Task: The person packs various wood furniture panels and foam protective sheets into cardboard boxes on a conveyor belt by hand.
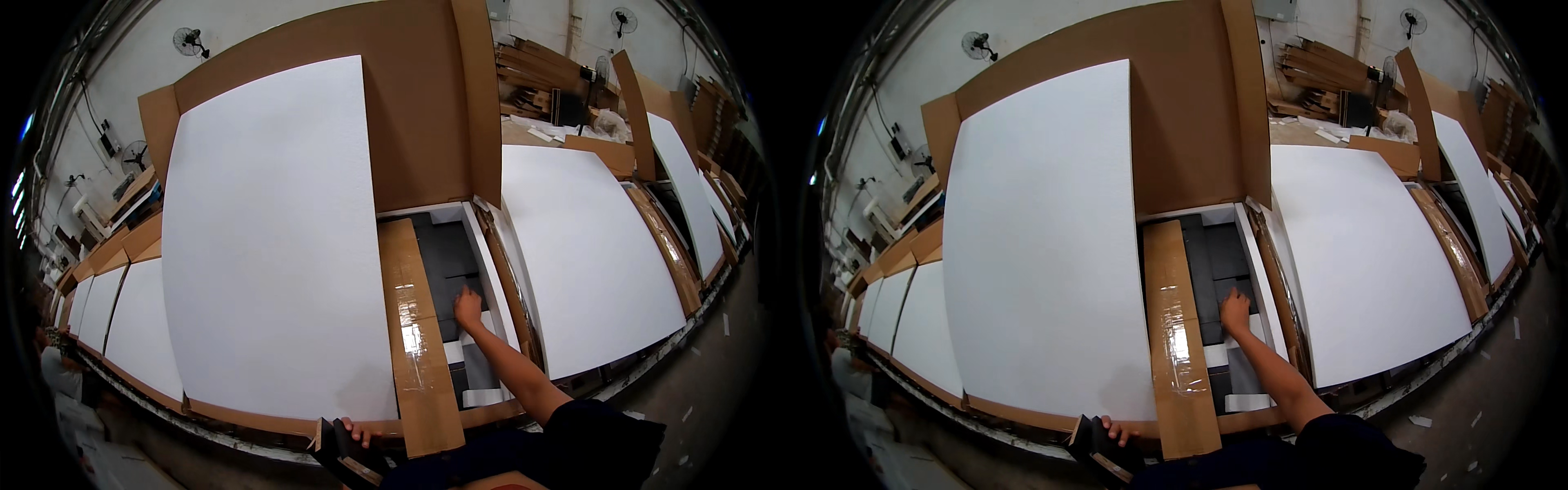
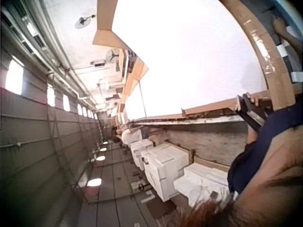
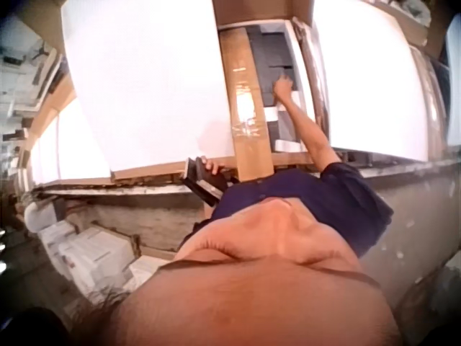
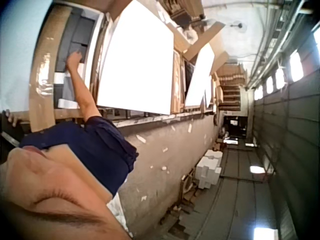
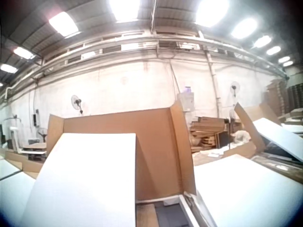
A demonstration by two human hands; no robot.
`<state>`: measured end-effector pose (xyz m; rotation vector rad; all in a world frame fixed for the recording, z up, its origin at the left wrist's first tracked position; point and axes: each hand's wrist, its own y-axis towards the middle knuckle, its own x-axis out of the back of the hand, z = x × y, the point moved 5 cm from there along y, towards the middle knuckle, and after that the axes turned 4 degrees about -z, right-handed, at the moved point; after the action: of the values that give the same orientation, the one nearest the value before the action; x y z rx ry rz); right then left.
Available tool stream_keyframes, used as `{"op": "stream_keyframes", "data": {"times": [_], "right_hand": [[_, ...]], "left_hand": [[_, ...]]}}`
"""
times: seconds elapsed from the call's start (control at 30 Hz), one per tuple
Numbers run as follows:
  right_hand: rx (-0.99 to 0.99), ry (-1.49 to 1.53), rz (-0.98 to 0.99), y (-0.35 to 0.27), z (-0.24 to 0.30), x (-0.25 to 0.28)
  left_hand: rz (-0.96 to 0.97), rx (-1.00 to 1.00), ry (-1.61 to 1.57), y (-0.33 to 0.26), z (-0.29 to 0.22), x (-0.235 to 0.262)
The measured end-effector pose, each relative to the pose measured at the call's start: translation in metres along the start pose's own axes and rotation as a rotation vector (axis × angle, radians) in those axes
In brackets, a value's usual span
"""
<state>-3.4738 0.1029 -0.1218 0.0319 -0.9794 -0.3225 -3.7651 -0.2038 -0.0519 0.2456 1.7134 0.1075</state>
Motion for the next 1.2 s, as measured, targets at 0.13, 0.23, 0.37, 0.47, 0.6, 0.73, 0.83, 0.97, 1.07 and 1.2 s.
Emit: {"op": "stream_keyframes", "data": {"times": [0.13, 0.23, 0.37, 0.47, 0.6, 0.73, 0.83, 0.97, 1.07, 1.2], "right_hand": [[-0.164, 0.279, -0.004, 0.034, -0.044, 0.003], [-0.488, 0.669, 0.337, 0.053, -0.069, -0.024], [-0.33, 0.433, 0.574, 0.053, -0.037, -0.017], [-0.503, 0.469, 0.664, 0.063, -0.068, -0.028], [-0.357, 0.223, 0.439, 0.066, -0.051, -0.03], [-0.364, 0.176, 0.339, 0.076, -0.047, -0.035], [0.221, -0.35, 0.413, 0.109, -0.115, -0.039], [-0.081, 0.026, 0.411, 0.064, -0.025, -0.014], [-0.061, 0.164, 0.797, 0.063, -0.053, 0.004], [-0.012, 0.495, 0.67, 0.067, -0.032, 0.033]], "left_hand": [[-0.06, -0.002, 0.003, 0.005, 0.0, -0.005], [-0.141, 0.004, 0.061, 0.003, -0.002, -0.01], [-0.064, -0.051, 0.031, -0.002, -0.005, -0.004], [-0.018, -0.056, -0.119, 0.011, 0.005, -0.018], [-0.103, -0.061, -0.231, 0.016, 0.012, -0.05], [0.036, -0.132, -0.189, 0.007, -0.004, -0.039], [0.015, -0.113, -0.596, 0.021, 0.002, -0.035], [0.271, -0.33, -0.828, 0.007, -0.014, -0.026], [0.278, -0.289, -0.813, 0.008, -0.008, -0.025], [0.304, -0.321, -0.641, 0.009, 0.0, -0.008]]}}
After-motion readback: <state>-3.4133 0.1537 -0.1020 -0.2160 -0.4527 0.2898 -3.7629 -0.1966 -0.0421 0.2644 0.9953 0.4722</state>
